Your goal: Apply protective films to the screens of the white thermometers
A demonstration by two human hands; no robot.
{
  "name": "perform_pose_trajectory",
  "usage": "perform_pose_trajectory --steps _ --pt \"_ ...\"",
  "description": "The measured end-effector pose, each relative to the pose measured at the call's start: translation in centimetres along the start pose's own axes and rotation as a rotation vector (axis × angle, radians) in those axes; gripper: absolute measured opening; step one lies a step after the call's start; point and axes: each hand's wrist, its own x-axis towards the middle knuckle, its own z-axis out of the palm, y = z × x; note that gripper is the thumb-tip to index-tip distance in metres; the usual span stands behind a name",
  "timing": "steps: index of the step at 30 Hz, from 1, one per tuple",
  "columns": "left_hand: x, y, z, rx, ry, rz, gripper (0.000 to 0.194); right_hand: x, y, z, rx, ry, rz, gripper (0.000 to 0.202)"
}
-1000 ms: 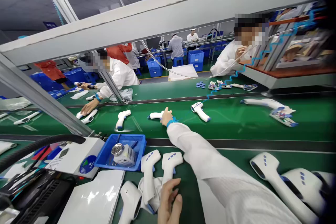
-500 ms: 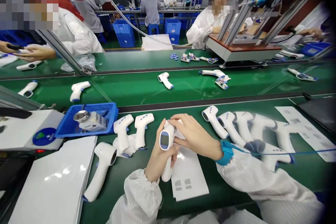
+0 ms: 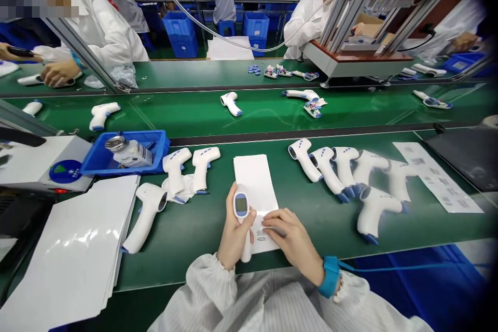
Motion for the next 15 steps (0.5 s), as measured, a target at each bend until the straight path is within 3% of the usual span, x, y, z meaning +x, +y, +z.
perform_pose_trajectory --steps 4,15 --pt "0.6 -0.5 0.3 0.058 -0.019 0.068 0.073 0.3 0.2 0.2 0.013 -0.014 -0.023 0.015" --pt "0.9 -0.9 0.1 -0.025 -0.031 0.072 0.072 1.8 -0.8 0.1 -0.058 -0.091 -0.003 0.012"
